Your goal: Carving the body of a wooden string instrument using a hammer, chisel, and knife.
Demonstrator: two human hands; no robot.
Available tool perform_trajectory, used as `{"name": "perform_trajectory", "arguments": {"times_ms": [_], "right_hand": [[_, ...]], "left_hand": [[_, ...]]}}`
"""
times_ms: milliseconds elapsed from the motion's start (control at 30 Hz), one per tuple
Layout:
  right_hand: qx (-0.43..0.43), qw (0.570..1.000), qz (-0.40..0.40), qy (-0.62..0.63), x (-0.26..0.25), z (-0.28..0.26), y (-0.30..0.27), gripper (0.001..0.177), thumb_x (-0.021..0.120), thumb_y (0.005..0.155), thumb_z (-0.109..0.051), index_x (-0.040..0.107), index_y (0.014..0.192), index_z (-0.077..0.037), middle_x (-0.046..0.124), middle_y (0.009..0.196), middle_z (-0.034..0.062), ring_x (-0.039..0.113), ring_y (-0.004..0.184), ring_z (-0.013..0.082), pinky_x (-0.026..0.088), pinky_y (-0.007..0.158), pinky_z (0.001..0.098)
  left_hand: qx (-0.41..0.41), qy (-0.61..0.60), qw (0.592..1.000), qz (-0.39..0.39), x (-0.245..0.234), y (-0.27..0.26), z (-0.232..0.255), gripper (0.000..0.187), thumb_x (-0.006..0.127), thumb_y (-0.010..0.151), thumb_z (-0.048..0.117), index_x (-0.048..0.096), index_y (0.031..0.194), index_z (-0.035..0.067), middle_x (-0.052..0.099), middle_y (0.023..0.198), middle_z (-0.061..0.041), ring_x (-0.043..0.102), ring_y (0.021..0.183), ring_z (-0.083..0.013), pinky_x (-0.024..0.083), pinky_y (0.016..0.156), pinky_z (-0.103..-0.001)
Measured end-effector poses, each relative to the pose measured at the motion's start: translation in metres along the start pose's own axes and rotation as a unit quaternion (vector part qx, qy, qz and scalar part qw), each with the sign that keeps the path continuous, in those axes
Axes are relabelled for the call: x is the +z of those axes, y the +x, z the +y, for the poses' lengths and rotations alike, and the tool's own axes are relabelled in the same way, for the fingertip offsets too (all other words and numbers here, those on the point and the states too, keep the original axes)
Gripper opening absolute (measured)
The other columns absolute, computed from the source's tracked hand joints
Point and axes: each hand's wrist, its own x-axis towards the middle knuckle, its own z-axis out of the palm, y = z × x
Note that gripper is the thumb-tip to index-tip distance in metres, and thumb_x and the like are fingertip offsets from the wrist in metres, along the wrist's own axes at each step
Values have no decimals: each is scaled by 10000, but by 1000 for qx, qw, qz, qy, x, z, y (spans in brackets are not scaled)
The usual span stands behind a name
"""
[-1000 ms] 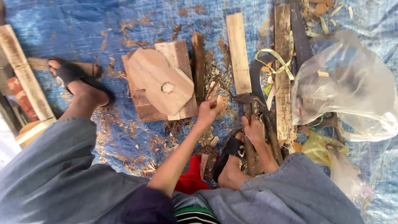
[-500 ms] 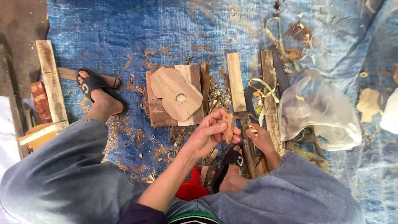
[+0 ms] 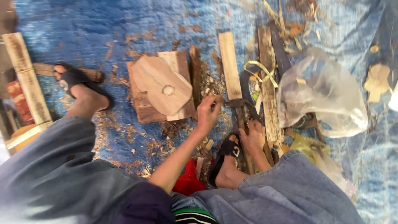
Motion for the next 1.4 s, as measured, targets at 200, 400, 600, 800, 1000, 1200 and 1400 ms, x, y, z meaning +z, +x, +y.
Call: {"name": "perform_trajectory", "arguments": {"times_ms": [200, 400, 600, 800, 1000, 1200, 1400], "right_hand": [[1, 998, -52, 42, 13, -11, 27, 602, 783, 882, -392, 637, 1326, -13, 660, 1088, 190, 645, 1069, 417, 601, 827, 513], [237, 931, -180, 212, 40, -10, 53, 397, 771, 713, -464, 706, 1008, -206, 740, 946, 137, 720, 945, 371, 578, 734, 523], [206, 800, -170, 538, -28, -61, 51, 371, 730, 855, -59, 591, 1199, -65, 591, 690, 175, 627, 426, 256, 511, 334, 364], [4, 976, -15, 216, -37, -81, 40, 499, 693, 950, -525, 674, 1213, -102, 696, 787, 288, 713, 788, 477, 545, 562, 542], [4, 974, -41, 221, -36, -89, 50, 467, 632, 956, -565, 671, 1175, -154, 677, 722, 287, 697, 764, 497, 510, 583, 572], [-21, 970, 48, 237, -70, -112, 46, 396, 745, 933, -400, 679, 1173, -92, 661, 628, 222, 703, 641, 434, 540, 495, 477], [50, 969, -214, 116, 0, -70, 34, 574, 533, 976, -626, 561, 1391, -231, 700, 788, 254, 718, 825, 488, 554, 705, 607]], "left_hand": [[-6, 86, 996, -23, 38, -24, -98, 293, 717, 854, -55, 701, 1086, 124, 698, 941, -114, 707, 904, -357, 588, 780, -445], [-43, 183, 982, -19, 36, -24, -110, 198, 742, 877, 56, 687, 1056, 119, 700, 914, -146, 700, 905, -362, 585, 797, -439], [-32, 286, 957, -38, 34, -46, -160, 193, 782, 850, 174, 683, 1013, 203, 724, 873, -29, 718, 883, -248, 554, 857, -423], [-15, 290, 954, -68, 37, -42, -158, 153, 691, 934, 243, 661, 1084, 249, 721, 917, 6, 694, 935, -235, 525, 897, -415], [14, 331, 940, -78, 37, -46, -163, 248, 690, 907, 210, 642, 1145, 260, 664, 953, -12, 675, 958, -232, 500, 947, -401], [16, 314, 946, -80, 33, -43, -152, 232, 696, 901, 191, 664, 1124, 247, 660, 931, -14, 681, 941, -227, 497, 953, -392], [9, 305, 949, -74, 41, -49, -175, 226, 671, 926, 204, 666, 1131, 299, 660, 895, 20, 678, 913, -202, 490, 943, -378]]}}
